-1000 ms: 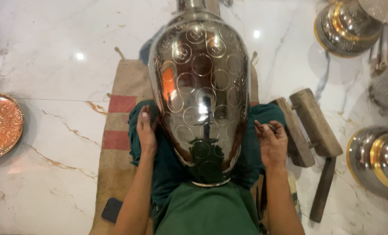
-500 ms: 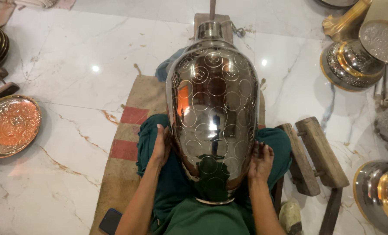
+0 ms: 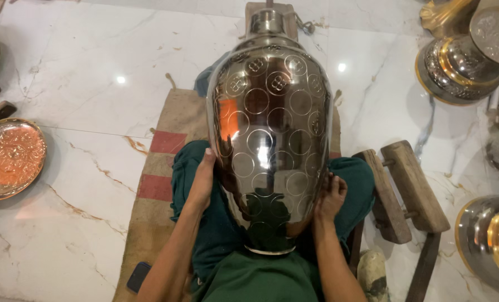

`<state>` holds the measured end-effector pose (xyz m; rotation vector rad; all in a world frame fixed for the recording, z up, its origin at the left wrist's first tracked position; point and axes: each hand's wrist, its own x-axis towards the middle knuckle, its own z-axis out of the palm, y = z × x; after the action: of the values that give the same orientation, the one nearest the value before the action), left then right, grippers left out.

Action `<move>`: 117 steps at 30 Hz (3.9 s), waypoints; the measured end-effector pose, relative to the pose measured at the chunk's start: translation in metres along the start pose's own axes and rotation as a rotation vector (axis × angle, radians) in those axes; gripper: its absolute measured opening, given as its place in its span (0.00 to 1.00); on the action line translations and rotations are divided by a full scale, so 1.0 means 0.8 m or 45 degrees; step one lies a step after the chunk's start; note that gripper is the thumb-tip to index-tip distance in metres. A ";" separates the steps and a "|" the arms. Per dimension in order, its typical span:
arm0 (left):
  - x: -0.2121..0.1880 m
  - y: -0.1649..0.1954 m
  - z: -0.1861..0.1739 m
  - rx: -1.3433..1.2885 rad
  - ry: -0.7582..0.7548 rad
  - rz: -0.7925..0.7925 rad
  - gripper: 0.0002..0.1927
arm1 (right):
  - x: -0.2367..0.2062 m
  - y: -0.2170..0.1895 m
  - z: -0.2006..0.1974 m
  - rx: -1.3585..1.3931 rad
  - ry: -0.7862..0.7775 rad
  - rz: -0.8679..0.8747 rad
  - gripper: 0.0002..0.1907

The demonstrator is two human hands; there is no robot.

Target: The person sits on the floor with a large brass vase held between their legs and hammering a punch held against the vase surface with a mallet to emboss circular decorative patterns. The person then traces the pattern lines with a small pointed hand tool, working around the vase surface.

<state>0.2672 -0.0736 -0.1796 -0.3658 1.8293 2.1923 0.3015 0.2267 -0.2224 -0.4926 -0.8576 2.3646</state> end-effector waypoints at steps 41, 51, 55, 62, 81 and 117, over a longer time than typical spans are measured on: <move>0.034 -0.062 -0.073 1.052 0.853 0.537 0.22 | -0.049 -0.057 0.163 -1.542 -0.945 -1.068 0.08; 0.045 -0.075 -0.092 1.066 0.821 0.507 0.22 | -0.047 -0.036 0.160 -1.599 -0.895 -1.106 0.15; 0.047 -0.077 -0.094 1.061 0.820 0.493 0.22 | -0.047 -0.029 0.159 -1.627 -0.863 -1.134 0.17; 0.048 -0.081 -0.096 1.053 0.782 0.411 0.23 | -0.042 -0.029 0.156 -1.660 -0.965 -1.134 0.22; 0.052 -0.084 -0.091 1.058 0.783 0.458 0.22 | -0.041 -0.038 0.146 -1.600 -1.068 -1.119 0.19; 0.051 -0.082 -0.081 1.082 0.809 0.504 0.21 | -0.032 -0.065 0.100 -1.571 -1.466 -1.097 0.13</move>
<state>0.2546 -0.1243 -0.2657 -0.5748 3.1760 1.3079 0.3006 0.2065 -0.1258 0.8122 -2.3661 0.9109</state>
